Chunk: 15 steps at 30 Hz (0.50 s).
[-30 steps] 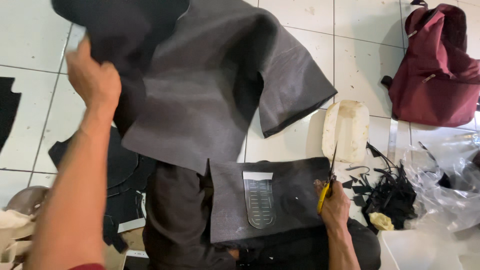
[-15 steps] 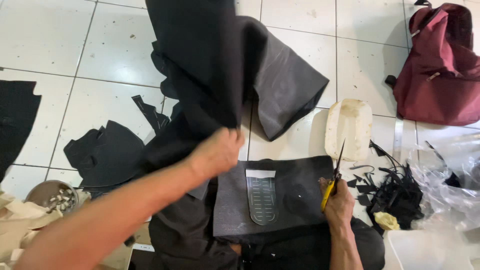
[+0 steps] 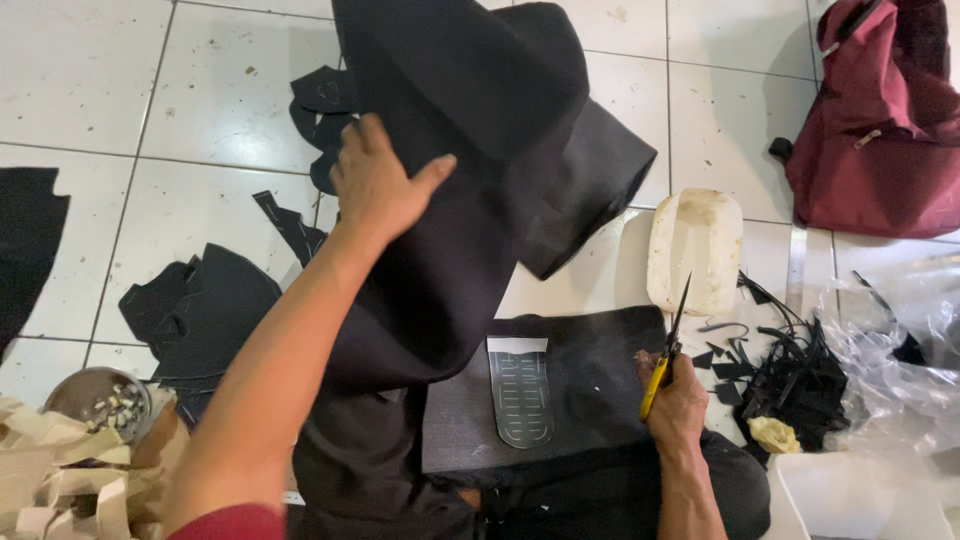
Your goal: The person sits on the floor and cuts a large piece of black fabric using yellow scissors. They then apply a white substance to the cut fabric piece using a small tool.
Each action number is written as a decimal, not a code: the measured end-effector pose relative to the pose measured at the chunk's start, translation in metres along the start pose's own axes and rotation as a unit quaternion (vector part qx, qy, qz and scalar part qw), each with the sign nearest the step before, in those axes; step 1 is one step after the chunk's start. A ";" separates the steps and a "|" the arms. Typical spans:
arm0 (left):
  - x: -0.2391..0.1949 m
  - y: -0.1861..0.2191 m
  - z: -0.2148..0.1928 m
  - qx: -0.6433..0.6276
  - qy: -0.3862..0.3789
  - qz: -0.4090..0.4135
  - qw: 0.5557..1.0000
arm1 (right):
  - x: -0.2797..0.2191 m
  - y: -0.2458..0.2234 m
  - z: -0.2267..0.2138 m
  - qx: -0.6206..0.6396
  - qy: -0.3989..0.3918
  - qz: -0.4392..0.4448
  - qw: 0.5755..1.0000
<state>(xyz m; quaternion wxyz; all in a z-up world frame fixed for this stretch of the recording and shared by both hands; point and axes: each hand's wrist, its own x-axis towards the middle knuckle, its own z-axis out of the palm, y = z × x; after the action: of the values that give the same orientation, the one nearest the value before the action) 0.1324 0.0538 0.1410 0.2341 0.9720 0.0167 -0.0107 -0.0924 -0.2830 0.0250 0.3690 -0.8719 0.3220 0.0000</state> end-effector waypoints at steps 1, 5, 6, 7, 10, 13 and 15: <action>0.014 -0.015 0.010 -0.014 -0.051 -0.157 0.986 | 0.002 0.004 0.002 0.000 -0.001 -0.001 1.000; 0.015 -0.043 0.042 -0.207 -0.145 -0.268 0.930 | -0.003 -0.008 -0.002 -0.008 -0.010 0.021 1.000; 0.014 -0.044 0.051 -0.158 -0.124 -0.252 0.947 | -0.003 -0.011 -0.003 -0.002 -0.010 0.023 1.000; 0.012 -0.045 0.060 -0.107 -0.101 -0.235 0.961 | -0.005 -0.013 -0.003 0.004 -0.011 0.024 1.000; 0.017 -0.045 0.065 -0.124 -0.026 -0.221 0.967 | -0.005 -0.018 -0.005 0.001 -0.019 0.032 0.999; 0.021 -0.041 0.051 -0.095 0.019 -0.178 0.979 | 0.001 0.009 0.003 -0.017 -0.016 -0.001 1.000; 0.024 -0.037 0.038 -0.123 0.044 -0.129 0.983 | 0.004 0.014 0.003 -0.043 -0.007 -0.001 0.999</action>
<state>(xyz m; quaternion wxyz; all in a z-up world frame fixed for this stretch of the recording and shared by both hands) 0.1544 0.0703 0.0901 0.3479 0.9248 0.1536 0.0044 -0.0969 -0.2904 0.0127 0.3334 -0.8873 0.3181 0.0200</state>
